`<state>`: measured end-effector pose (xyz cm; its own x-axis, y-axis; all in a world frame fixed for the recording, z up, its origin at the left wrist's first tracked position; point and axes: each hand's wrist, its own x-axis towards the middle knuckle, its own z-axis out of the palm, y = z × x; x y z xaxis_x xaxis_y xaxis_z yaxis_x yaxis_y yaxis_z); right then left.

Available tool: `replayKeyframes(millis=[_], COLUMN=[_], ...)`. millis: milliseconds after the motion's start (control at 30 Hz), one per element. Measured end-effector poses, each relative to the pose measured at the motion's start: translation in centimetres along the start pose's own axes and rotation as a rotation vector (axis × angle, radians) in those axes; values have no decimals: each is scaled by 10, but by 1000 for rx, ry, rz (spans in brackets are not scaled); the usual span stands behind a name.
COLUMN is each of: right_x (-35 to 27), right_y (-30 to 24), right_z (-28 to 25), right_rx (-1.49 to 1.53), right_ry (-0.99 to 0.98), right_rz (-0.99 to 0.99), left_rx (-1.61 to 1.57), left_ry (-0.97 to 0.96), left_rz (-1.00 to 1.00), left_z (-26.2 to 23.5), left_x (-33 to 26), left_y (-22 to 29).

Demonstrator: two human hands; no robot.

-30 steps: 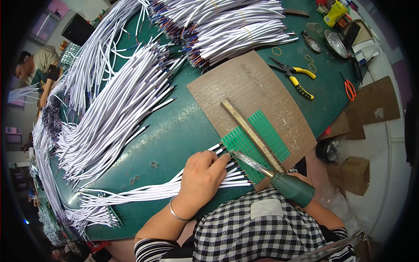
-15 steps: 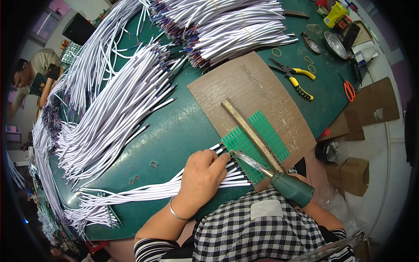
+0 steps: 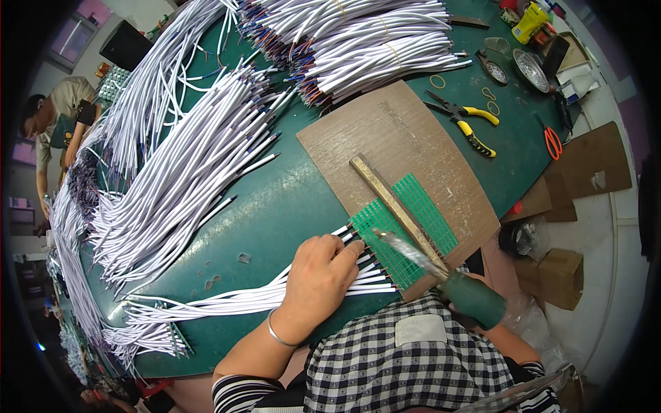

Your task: The person places a green circuit board onto a wooden panel, inserts wires into the edge of the board, solders each wire using a soldering iron, presses them with a metal bar, and lifts the assembled board.

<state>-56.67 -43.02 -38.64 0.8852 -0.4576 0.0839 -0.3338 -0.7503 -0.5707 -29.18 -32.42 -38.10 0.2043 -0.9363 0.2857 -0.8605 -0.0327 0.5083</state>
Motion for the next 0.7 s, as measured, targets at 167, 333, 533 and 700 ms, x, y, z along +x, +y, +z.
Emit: replayKeyframes(millis=[167, 333, 533, 700], right_x=[-19, -19, -22, -26], right_y=[6, 8, 5, 13], right_z=[9, 10, 12, 17], right_rx=[546, 392, 608, 371], right_ry=[127, 111, 249, -3], right_rz=[331, 243, 303, 332], left_rx=[0, 24, 115, 72], left_ry=[3, 1, 48, 44], left_rz=[6, 17, 35, -55], left_z=[0, -1, -5, 1], left_x=[0, 1, 0, 6], left_y=[0, 3, 11, 9])
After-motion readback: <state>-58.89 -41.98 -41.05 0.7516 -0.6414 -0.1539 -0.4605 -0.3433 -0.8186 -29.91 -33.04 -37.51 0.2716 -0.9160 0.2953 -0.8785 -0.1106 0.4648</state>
